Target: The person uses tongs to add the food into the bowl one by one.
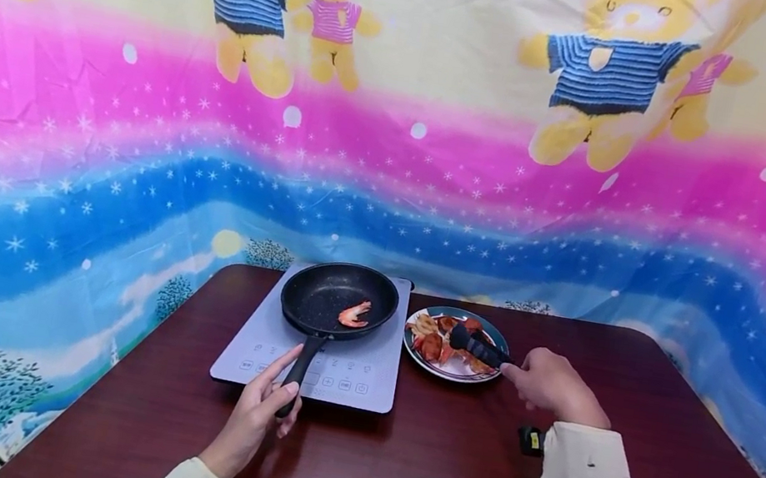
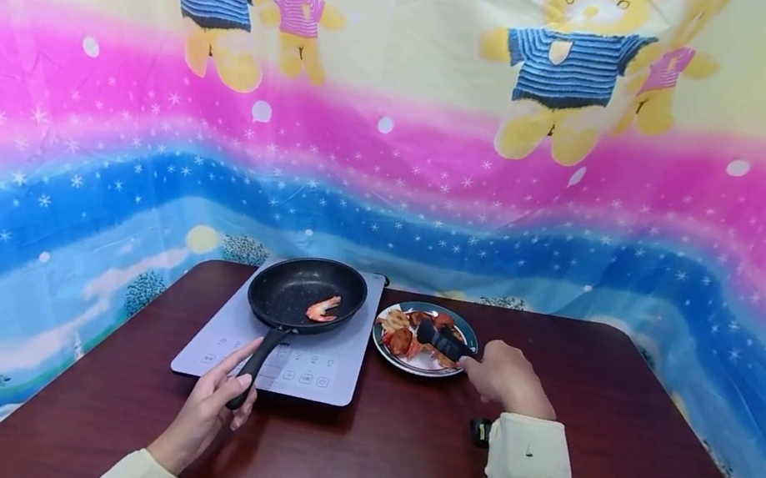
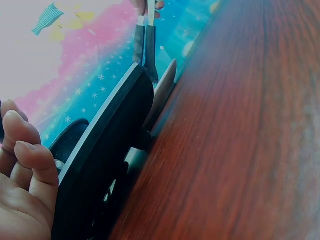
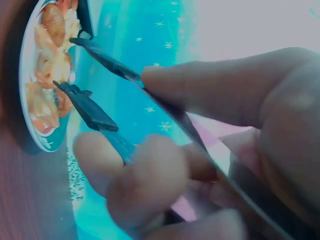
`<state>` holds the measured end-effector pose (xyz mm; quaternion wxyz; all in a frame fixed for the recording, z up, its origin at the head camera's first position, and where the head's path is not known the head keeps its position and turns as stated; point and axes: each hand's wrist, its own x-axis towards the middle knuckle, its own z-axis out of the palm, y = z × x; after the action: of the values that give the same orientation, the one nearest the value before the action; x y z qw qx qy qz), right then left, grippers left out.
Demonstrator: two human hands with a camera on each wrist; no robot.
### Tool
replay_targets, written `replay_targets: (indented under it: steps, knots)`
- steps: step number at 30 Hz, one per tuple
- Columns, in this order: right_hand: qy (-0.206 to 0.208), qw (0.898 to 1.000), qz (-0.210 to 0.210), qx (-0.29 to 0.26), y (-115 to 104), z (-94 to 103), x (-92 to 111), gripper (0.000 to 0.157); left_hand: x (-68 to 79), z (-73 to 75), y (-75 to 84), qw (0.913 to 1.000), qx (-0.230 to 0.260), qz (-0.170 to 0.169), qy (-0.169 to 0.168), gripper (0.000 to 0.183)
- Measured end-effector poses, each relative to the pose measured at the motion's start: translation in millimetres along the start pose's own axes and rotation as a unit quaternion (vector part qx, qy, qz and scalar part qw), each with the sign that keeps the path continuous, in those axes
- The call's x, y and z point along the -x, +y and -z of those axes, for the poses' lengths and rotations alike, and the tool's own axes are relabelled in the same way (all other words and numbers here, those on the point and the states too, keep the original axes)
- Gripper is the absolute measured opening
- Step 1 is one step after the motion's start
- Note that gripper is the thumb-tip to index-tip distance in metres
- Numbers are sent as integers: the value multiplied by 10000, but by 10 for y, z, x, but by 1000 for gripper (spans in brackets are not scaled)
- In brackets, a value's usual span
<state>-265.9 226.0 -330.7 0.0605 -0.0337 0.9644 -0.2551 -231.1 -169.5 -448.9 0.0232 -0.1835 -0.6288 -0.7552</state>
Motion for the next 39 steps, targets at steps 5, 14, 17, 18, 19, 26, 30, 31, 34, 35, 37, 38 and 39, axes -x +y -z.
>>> replay_targets:
  steps: [5,14,17,18,19,26,30,31,34,35,37,38,39]
  knots:
    - [-8,9998,-218,-41,46,-53,-65,38,1,6,11,9999,-41,-56,-129,57]
    - [-94,9996,-242,81,41,-98,-108,38,3,1,-2,9999,-99,-24,25,56]
    - [-76,9998,-185,84,37,-81,-94,41,2,0,-5,9999,-111,8,51,55]
    - [-68,9998,-172,80,36,-71,-88,42,1,-1,-5,9999,-107,20,59,55]
    - [-66,9998,-141,81,36,-62,-82,42,-1,-1,-6,9999,-104,36,67,55]
    - [-106,9999,117,29,35,-41,-60,45,0,1,-13,9999,-106,46,103,54]
    - [-227,9997,126,-35,52,-69,-93,47,1,2,-15,9999,-119,29,103,54]
    - [-267,9996,111,-60,57,-75,-101,48,1,1,-14,9999,-116,27,99,54]
    - [-347,9993,68,-137,68,-83,-110,51,-1,1,-16,9999,-114,43,105,54]
    - [-383,9991,84,-173,75,-87,-110,52,-2,0,-13,9999,-104,46,103,54]
    - [-466,9986,81,-232,83,-91,-110,53,-4,-1,-10,9999,-98,34,84,54]
    - [-493,9984,94,-241,90,-95,-110,53,-4,-2,-9,9999,-101,26,84,54]
    - [-522,9983,108,-244,98,-99,-109,53,-3,-5,-5,9999,-97,11,69,55]
